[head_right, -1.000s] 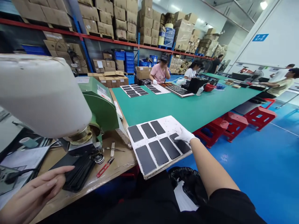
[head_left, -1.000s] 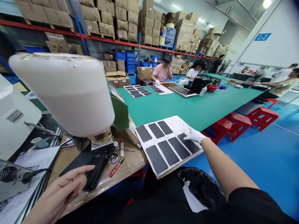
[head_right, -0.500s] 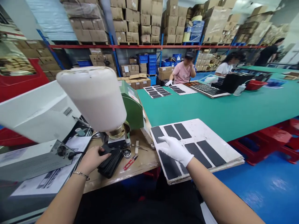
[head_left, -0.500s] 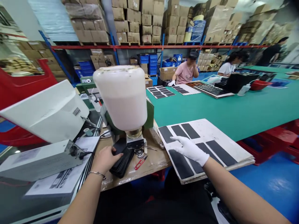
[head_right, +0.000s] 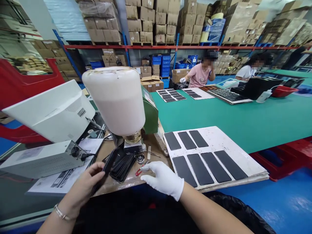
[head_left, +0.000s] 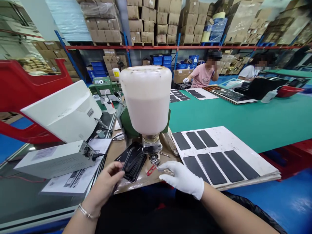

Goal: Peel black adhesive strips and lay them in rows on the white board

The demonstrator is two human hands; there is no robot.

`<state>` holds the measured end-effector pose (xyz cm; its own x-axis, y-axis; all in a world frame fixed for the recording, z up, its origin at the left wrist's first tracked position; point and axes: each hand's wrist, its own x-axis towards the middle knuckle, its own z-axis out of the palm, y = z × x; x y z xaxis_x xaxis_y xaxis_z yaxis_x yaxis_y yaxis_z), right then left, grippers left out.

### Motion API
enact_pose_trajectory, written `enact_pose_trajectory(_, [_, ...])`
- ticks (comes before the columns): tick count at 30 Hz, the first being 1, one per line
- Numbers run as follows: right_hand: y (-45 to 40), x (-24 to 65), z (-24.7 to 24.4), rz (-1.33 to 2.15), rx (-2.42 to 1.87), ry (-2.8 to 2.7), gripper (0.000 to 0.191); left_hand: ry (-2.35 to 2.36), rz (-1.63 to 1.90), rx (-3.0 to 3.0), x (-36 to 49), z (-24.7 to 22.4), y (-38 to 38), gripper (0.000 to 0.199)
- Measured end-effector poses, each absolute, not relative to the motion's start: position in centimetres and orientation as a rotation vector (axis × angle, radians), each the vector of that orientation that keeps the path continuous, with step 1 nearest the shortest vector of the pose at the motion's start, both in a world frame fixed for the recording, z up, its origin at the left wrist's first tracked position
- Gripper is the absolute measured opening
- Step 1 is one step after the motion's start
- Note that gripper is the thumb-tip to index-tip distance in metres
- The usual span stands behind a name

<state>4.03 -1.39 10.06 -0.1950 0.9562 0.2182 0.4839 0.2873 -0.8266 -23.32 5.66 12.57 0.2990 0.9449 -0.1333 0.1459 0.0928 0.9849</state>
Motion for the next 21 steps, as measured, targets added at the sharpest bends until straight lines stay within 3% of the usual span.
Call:
enact_pose_trajectory(3, [-1.6, 2.5, 10.6, 0.830, -1.189, -1.822, 0.057, 0.768, 0.603, 0.922, -21.6, 10.8, 1.3, 0.048])
enact_pose_trajectory(5, [-1.8, 1.5, 10.5, 0.878, -1.101, -1.952, 0.070, 0.627, 0.545, 0.745, -20.1, 9.1, -0.9, 0.047])
enact_pose_trajectory(9, [-2.5, 0.4, 9.8, 0.982, -1.062, -2.131, 0.072, 0.537, 0.562, 0.588, -18.9, 6.4, -2.8, 0.043])
enact_pose_trajectory(13, [-2.9, 1.2, 10.3, 0.992, -1.019, -2.155, 0.065, 0.569, 0.562, 0.530, -19.5, 5.7, -3.0, 0.029])
enact_pose_trajectory(15, [-2.9, 2.6, 10.9, 0.965, -1.018, -2.136, 0.053, 0.584, 0.555, 0.484, -19.8, 5.8, -3.0, 0.027])
enact_pose_trajectory(18, [-2.9, 5.6, 11.6, 0.914, -1.123, -2.067, 0.018, 0.561, 0.629, 0.429, -19.6, 5.8, -2.1, 0.040])
enact_pose_trajectory(21, [-3.1, 8.8, 12.0, 0.788, -1.257, -1.841, 0.009, 0.532, 0.651, 0.599, -18.9, 5.5, 0.0, 0.053])
